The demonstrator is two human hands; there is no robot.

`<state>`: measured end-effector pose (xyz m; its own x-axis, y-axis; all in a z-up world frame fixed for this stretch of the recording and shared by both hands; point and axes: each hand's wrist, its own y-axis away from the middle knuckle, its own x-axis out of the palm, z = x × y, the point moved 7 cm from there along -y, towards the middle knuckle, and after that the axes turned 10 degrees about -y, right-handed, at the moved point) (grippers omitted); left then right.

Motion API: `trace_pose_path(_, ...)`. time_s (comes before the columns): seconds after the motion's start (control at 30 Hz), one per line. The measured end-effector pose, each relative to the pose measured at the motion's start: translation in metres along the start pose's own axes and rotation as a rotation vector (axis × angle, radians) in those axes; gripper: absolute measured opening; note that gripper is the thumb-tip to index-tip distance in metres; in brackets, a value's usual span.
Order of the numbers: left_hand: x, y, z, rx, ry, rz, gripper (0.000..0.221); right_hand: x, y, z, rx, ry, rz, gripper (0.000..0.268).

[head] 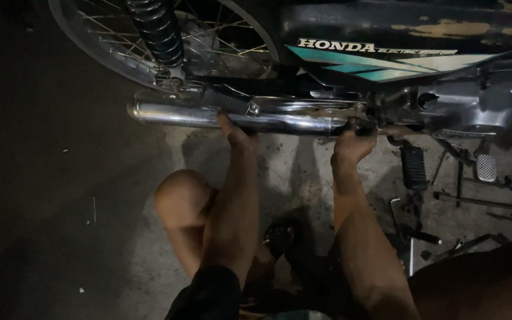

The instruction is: Loosening and removing bolts from a motorcycle exhaust pipe and handling the hardware.

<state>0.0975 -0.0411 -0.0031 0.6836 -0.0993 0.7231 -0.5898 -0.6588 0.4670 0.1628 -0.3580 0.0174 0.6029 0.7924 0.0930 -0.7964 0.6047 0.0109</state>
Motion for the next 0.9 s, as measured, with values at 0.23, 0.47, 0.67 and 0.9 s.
trace_pose_path(0.23, 0.002, 0.006, -0.005, -0.012, -0.015, -0.033, 0.042, 0.004, 0.012, 0.021, -0.048, -0.03, 0.038, 0.033)
trace_pose_path(0.47, -0.005, -0.011, -0.001, 0.024, -0.095, 0.119, 0.047, 0.002, 0.003, 0.005, -0.059, 0.018, 0.001, 0.035)
trace_pose_path(0.67, -0.009, -0.032, 0.008, 0.015, -0.013, 0.13, 0.053, 0.005, 0.004, 0.001, 0.016, -0.057, 0.036, 0.032)
trace_pose_path(0.9, -0.019, -0.03, 0.011, -0.024, -0.013, 0.078, 0.051, -0.001, 0.012, 0.01, 0.03, -0.09, 0.053, 0.025)
